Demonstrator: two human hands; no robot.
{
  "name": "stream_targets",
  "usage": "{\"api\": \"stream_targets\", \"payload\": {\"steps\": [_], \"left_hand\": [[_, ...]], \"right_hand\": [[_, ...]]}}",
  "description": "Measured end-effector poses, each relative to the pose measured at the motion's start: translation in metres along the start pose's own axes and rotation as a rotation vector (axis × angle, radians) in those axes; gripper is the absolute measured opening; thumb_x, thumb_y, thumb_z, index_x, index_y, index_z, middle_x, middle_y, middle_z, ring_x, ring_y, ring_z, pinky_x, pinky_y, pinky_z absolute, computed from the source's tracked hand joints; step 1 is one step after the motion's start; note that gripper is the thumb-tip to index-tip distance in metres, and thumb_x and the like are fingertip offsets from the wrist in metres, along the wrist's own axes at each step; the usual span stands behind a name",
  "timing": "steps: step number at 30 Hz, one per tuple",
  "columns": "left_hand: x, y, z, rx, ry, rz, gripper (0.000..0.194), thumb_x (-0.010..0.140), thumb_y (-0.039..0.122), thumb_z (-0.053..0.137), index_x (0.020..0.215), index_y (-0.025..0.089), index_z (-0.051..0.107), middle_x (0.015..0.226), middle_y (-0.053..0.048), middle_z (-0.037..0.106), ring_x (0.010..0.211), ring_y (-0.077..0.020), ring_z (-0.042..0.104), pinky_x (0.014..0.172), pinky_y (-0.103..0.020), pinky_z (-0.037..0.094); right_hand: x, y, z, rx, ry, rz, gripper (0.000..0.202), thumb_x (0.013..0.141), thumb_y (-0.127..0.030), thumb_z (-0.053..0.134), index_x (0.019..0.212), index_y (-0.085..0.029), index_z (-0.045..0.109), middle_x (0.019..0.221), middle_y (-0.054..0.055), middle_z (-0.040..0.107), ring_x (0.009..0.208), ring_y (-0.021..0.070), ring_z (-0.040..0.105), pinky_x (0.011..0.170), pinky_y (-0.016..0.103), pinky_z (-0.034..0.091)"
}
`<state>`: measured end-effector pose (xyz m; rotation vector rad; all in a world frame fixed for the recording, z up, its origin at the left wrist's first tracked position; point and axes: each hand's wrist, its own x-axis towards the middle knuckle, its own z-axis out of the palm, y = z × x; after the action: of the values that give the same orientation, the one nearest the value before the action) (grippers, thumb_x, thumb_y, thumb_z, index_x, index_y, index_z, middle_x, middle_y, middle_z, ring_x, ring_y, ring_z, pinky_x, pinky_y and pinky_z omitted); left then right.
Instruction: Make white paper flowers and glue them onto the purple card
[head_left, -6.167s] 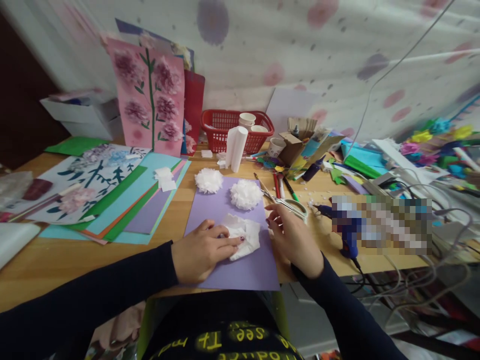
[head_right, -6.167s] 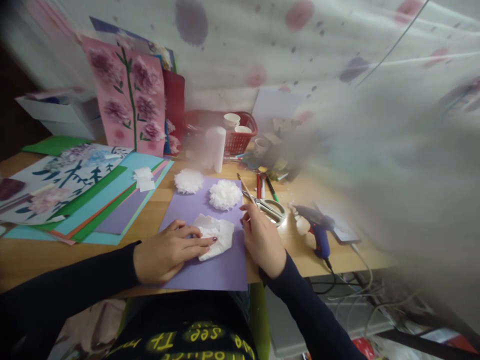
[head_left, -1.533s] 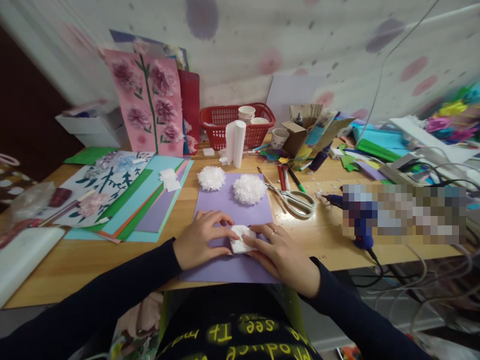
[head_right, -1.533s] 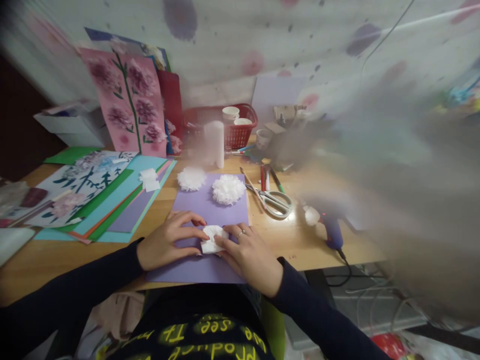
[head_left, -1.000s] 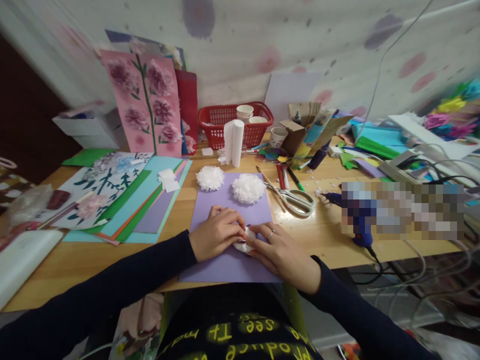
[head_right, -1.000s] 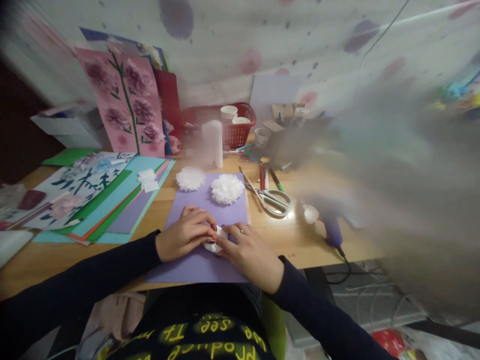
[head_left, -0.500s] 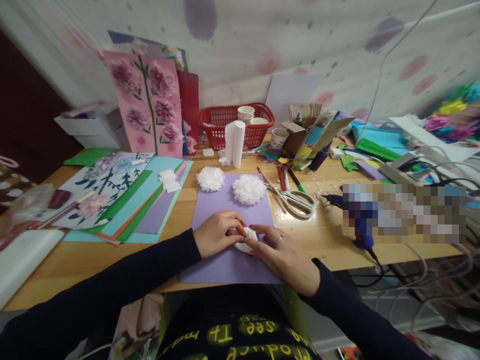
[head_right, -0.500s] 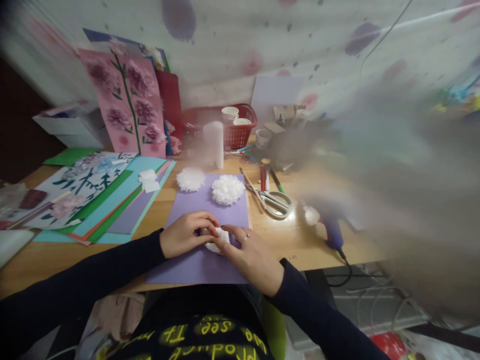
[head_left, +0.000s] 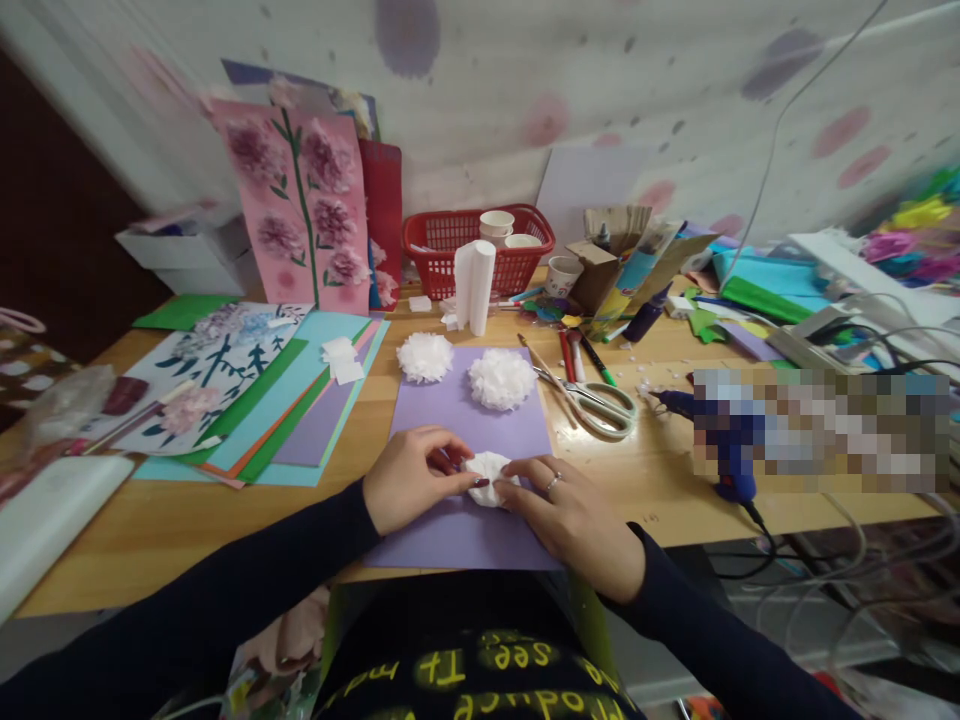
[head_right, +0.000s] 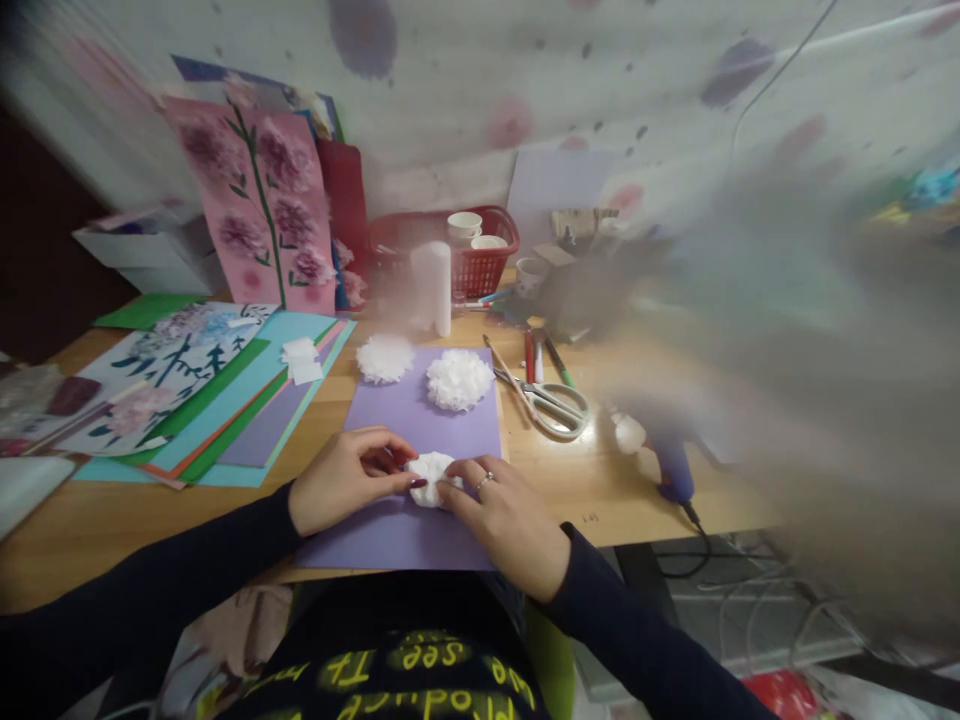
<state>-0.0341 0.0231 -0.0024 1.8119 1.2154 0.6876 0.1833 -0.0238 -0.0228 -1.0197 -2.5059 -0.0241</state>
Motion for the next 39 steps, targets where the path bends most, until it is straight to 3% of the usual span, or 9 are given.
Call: {"api": "stream_targets", "payload": {"steps": [4, 8, 12, 16, 23, 28, 35, 39], "left_hand": [[-0.002, 0.011, 0.014, 0.008, 0.065, 0.079, 0.02, 0.065, 0.024, 0.075, 0.079, 0.012, 0.066, 0.08, -0.003, 0.061, 0.062, -0.0116, 0.062, 0.056, -0.022, 0.057], [-0.007, 0.01, 0.018, 0.056, 0.106, 0.135, 0.017, 0.069, 0.016, 0.072, 0.083, 0.013, 0.063, 0.081, -0.003, 0.06, 0.066, -0.012, 0.062, 0.057, -0.022, 0.058], [-0.011, 0.0, 0.017, 0.245, 0.158, 0.343, 0.003, 0.079, 0.016, 0.065, 0.082, 0.016, 0.065, 0.084, -0.003, 0.063, 0.066, -0.0107, 0.062, 0.061, -0.021, 0.055], [-0.008, -0.005, 0.017, 0.414, 0.143, 0.519, 0.017, 0.088, 0.019, 0.056, 0.078, 0.017, 0.069, 0.084, -0.003, 0.063, 0.063, -0.0093, 0.06, 0.058, -0.02, 0.048], [0.004, -0.004, 0.019, 0.294, 0.019, 0.507, 0.013, 0.086, 0.018, 0.058, 0.081, 0.016, 0.07, 0.082, -0.002, 0.054, 0.068, -0.0106, 0.055, 0.063, -0.021, 0.047], [-0.004, -0.004, 0.01, 0.269, -0.094, 0.522, 0.021, 0.088, 0.018, 0.053, 0.101, 0.016, 0.07, 0.093, -0.007, 0.054, 0.083, -0.0159, 0.055, 0.077, -0.03, 0.05], [0.006, 0.0, 0.014, 0.174, -0.082, 0.393, 0.01, 0.077, 0.012, 0.065, 0.075, 0.016, 0.074, 0.079, -0.002, 0.052, 0.069, -0.0116, 0.054, 0.063, -0.024, 0.047], [0.011, 0.006, 0.014, 0.163, -0.112, 0.323, 0.009, 0.072, 0.01, 0.068, 0.069, 0.017, 0.073, 0.077, 0.0, 0.054, 0.062, -0.009, 0.053, 0.061, -0.023, 0.047]], "right_hand": [[0.001, -0.001, 0.0, 0.041, 0.038, -0.003, 0.02, 0.093, -0.016, 0.046, 0.101, -0.016, 0.064, 0.095, 0.01, 0.063, 0.082, 0.0193, 0.055, 0.073, 0.034, 0.051], [0.001, -0.002, 0.001, 0.072, 0.067, 0.017, 0.02, 0.093, -0.016, 0.048, 0.104, -0.016, 0.064, 0.094, 0.01, 0.064, 0.083, 0.0191, 0.056, 0.073, 0.033, 0.052], [0.003, -0.004, 0.0, 0.037, 0.078, 0.016, 0.024, 0.092, -0.015, 0.049, 0.113, -0.014, 0.06, 0.091, 0.01, 0.064, 0.081, 0.0191, 0.058, 0.072, 0.034, 0.053], [0.005, -0.006, 0.0, -0.005, 0.082, 0.041, 0.024, 0.093, -0.02, 0.049, 0.114, -0.012, 0.059, 0.088, 0.011, 0.065, 0.079, 0.0204, 0.059, 0.07, 0.036, 0.055], [0.002, -0.003, 0.004, 0.171, 0.197, 0.097, 0.012, 0.091, -0.023, 0.055, 0.095, -0.016, 0.064, 0.088, 0.009, 0.066, 0.081, 0.018, 0.061, 0.073, 0.034, 0.055], [0.003, 0.004, -0.009, 0.289, 0.072, 0.089, 0.018, 0.093, -0.014, 0.048, 0.097, -0.017, 0.065, 0.097, 0.008, 0.068, 0.087, 0.0177, 0.062, 0.079, 0.033, 0.054], [0.024, 0.003, -0.024, 0.189, -0.147, 0.135, 0.018, 0.09, -0.017, 0.051, 0.085, -0.015, 0.068, 0.087, 0.008, 0.066, 0.082, 0.018, 0.062, 0.076, 0.032, 0.05], [0.029, -0.004, -0.015, 0.129, -0.118, 0.236, 0.015, 0.088, -0.017, 0.054, 0.078, -0.016, 0.065, 0.083, 0.007, 0.064, 0.075, 0.0163, 0.061, 0.071, 0.029, 0.048]]}}
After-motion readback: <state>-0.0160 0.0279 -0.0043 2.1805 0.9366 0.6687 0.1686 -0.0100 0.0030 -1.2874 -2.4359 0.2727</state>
